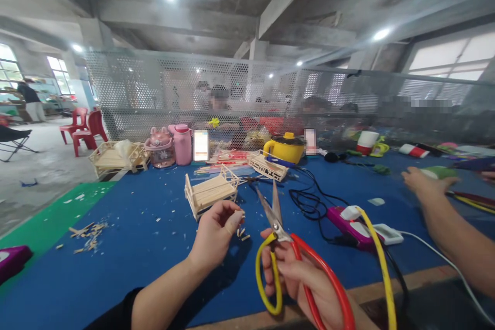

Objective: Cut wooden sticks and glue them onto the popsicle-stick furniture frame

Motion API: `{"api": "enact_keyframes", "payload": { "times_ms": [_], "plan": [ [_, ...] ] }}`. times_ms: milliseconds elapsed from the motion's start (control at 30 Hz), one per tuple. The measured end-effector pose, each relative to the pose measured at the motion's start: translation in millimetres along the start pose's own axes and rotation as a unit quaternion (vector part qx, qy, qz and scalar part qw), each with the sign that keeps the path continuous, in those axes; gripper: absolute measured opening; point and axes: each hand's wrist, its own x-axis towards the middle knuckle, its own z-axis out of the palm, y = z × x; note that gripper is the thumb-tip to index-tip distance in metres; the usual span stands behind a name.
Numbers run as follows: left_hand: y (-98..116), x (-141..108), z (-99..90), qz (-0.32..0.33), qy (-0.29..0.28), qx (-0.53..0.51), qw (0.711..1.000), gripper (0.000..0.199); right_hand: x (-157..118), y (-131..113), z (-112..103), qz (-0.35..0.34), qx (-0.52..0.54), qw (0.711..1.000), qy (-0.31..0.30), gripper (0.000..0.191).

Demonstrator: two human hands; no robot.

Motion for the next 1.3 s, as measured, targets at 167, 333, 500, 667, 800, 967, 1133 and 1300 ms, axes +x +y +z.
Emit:
{"api": "enact_keyframes", "payload": {
  "times_ms": [167, 333, 500, 667, 800, 967, 1133, 1300],
  "plan": [
    [9, 0, -6.6, 0.081, 0.076, -0.014, 0.994, 0.017, 6, 4, 11, 0.001, -0.054, 0.998, -0.013, 0.040],
    [4, -2, -8.9, 0.137, 0.072, 0.023, 0.988, 0.011, 1, 5, 30, -0.034, -0.069, 0.997, -0.003, 0.059],
    [6, -6, -5.8, 0.104, 0.044, -0.011, 0.994, 0.014, 5, 4, 37, -0.042, -0.062, 0.995, 0.061, 0.050],
    [10, -6, -3.3, 0.039, 0.027, -0.017, 0.999, 0.020, 17, 1, 38, -0.054, -0.081, 0.990, 0.103, 0.047],
    [13, -1, -3.4, 0.004, 0.026, -0.022, 0.999, 0.031, 18, -5, 35, -0.070, -0.171, 0.977, 0.104, 0.052],
    [17, 5, -7.6, -0.071, 0.035, -0.086, 0.993, 0.042, 16, -22, 22, -0.100, -0.325, 0.940, 0.023, 0.044],
    [17, 5, -10.9, -0.100, -0.020, -0.103, 0.989, 0.035, 16, -31, 15, -0.094, -0.442, 0.892, 0.022, 0.043],
    [15, 2, -10.5, -0.127, -0.084, -0.103, 0.983, 0.033, 16, -28, 13, -0.086, -0.483, 0.871, 0.006, 0.046]
  ]
}}
